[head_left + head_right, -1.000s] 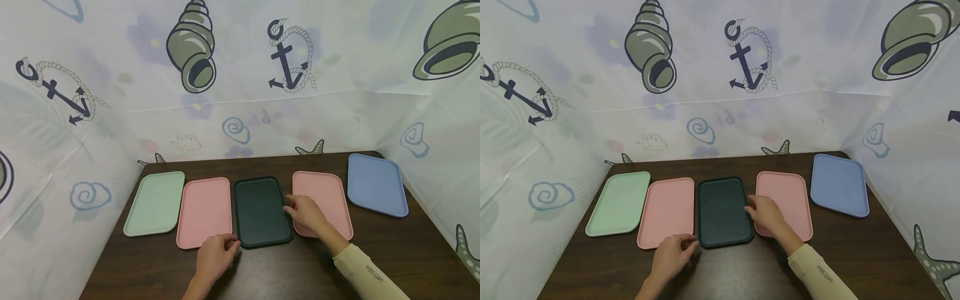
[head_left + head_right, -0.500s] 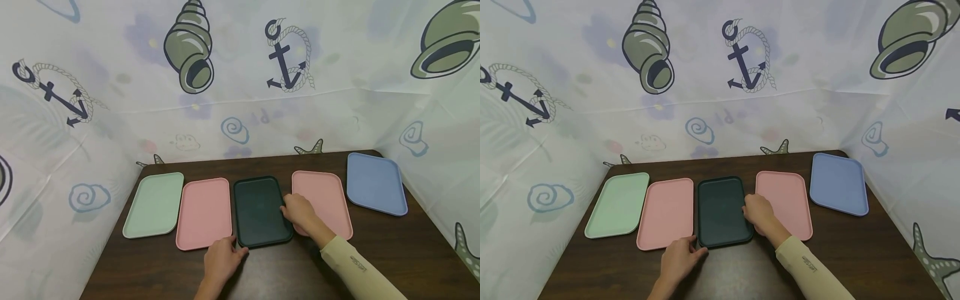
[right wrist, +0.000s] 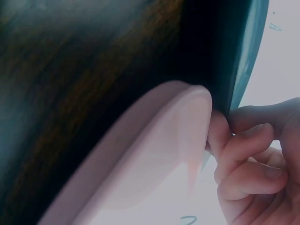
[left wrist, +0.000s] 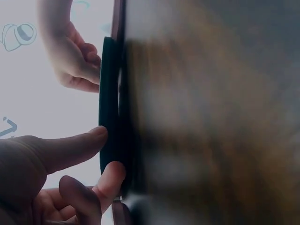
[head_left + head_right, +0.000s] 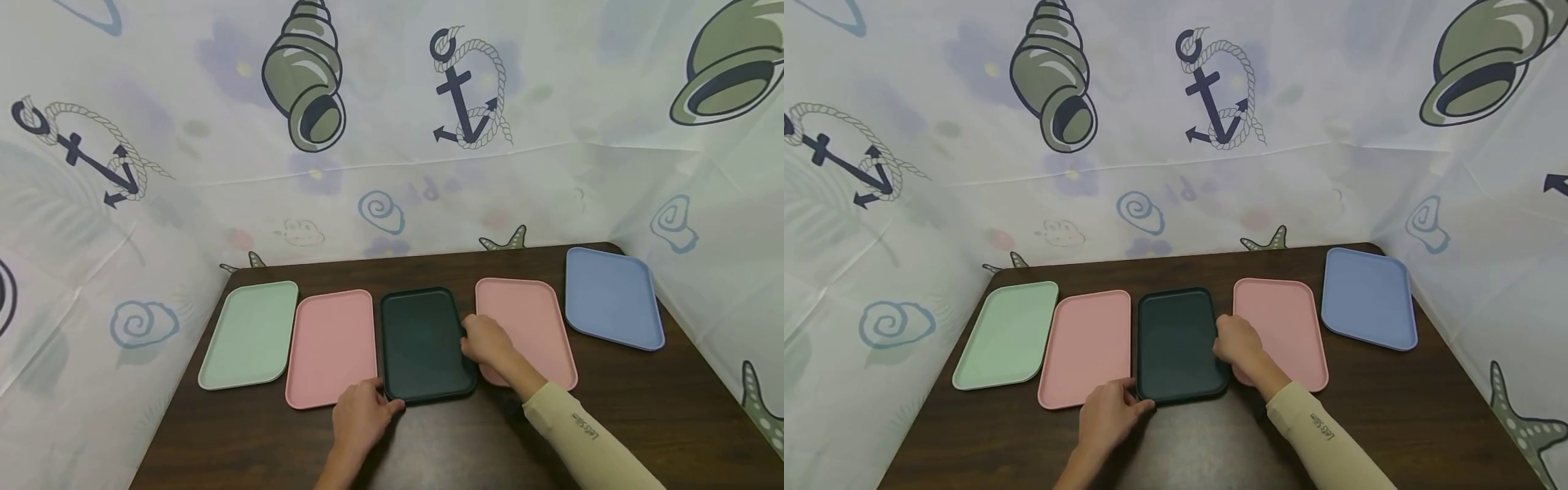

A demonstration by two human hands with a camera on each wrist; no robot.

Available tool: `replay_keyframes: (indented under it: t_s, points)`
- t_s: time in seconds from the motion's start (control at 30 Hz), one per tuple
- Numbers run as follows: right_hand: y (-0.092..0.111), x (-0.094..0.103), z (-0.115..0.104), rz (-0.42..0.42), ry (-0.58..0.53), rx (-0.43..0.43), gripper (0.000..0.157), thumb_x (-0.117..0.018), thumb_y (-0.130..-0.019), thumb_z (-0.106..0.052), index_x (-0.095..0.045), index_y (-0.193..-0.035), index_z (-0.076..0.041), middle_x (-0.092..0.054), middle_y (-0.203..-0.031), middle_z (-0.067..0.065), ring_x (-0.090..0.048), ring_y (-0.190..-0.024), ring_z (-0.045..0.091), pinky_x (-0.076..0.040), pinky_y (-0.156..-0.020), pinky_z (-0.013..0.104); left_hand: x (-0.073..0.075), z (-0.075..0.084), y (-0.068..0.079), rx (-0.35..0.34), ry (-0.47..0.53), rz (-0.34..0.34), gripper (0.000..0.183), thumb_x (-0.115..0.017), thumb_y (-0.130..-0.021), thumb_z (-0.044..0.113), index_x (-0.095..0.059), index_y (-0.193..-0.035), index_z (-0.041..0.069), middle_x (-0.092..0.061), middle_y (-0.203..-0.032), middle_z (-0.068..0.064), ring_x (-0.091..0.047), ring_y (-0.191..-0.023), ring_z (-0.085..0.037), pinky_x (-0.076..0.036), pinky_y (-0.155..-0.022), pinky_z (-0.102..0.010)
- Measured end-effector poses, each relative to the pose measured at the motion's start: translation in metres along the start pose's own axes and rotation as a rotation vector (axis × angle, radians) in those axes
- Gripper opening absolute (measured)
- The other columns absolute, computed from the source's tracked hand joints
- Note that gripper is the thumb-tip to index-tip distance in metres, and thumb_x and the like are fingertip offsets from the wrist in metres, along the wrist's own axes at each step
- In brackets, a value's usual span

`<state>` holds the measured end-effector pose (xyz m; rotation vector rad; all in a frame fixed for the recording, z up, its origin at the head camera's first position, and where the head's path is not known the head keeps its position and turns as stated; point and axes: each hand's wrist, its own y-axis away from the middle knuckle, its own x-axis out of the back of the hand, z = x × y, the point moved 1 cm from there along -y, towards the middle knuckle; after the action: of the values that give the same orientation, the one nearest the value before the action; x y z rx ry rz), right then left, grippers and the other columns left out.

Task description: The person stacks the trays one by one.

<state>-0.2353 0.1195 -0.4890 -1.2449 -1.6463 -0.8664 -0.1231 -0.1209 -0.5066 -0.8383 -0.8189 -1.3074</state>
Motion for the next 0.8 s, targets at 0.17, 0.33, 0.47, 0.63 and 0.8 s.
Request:
replay_keyframes:
  t_s: [0.17, 0.33, 0.47, 0.63, 0.8]
  points:
    - [-0.005, 0.002, 0.005, 0.011, -0.045, 0.007, 0.02, -0.067, -0.082, -0.007, -0.071, -0.097, 0.004, -0.069, -0.092, 0.019, -0.063, -0.079, 0.031, -0.051, -0.072, 0.048, 0.005, 0.001, -0.009, -0.046, 0.014, 0.013, 0.029, -0.088, -0.068, 0.036, -0.067, -0.072, 0.017, -0.047, -0.05, 0.017, -0.047, -0.049, -0.006, -0.039, -0.047, -0.03]
    - [-0.012, 0.005, 0.009, -0.001, -0.069, -0.001, 0.028, -0.066, -0.084, -0.007, -0.069, -0.107, 0.008, -0.069, -0.102, 0.022, -0.065, -0.087, 0.033, -0.051, -0.078, 0.048, 0.009, 0.004, -0.022, -0.066, 0.013, -0.011, 0.03, -0.088, -0.068, 0.034, -0.073, -0.08, 0.012, -0.053, -0.053, 0.013, -0.052, -0.053, -0.009, -0.044, -0.049, -0.033]
    - [-0.018, 0.007, 0.011, -0.011, -0.092, -0.015, 0.023, -0.064, -0.085, -0.007, -0.07, -0.103, 0.006, -0.069, -0.091, 0.017, -0.058, -0.071, 0.026, -0.048, -0.067, 0.043, 0.011, 0.005, -0.033, -0.071, -0.013, -0.031, 0.039, -0.089, -0.068, 0.034, -0.076, -0.092, 0.006, -0.066, -0.067, 0.001, -0.062, -0.064, -0.018, -0.05, -0.056, -0.038]
    - [-0.025, 0.007, 0.013, -0.002, -0.107, -0.018, 0.016, -0.063, -0.084, -0.006, -0.07, -0.095, 0.004, -0.066, -0.082, 0.013, -0.052, -0.064, 0.023, -0.045, -0.062, 0.04, 0.01, 0.006, -0.042, -0.066, -0.032, -0.058, 0.04, -0.089, -0.069, 0.035, -0.075, -0.093, 0.005, -0.072, -0.087, -0.011, -0.067, -0.076, -0.027, -0.052, -0.06, -0.041]
    - [-0.032, 0.007, 0.016, 0.008, -0.109, -0.016, 0.019, -0.062, -0.086, -0.006, -0.07, -0.099, 0.004, -0.068, -0.091, 0.018, -0.056, -0.068, 0.025, -0.048, -0.064, 0.041, 0.009, 0.01, -0.05, -0.062, -0.028, -0.066, 0.031, -0.087, -0.071, 0.032, -0.066, -0.071, 0.009, -0.054, -0.06, -0.001, -0.048, -0.057, -0.017, -0.038, -0.048, -0.034]
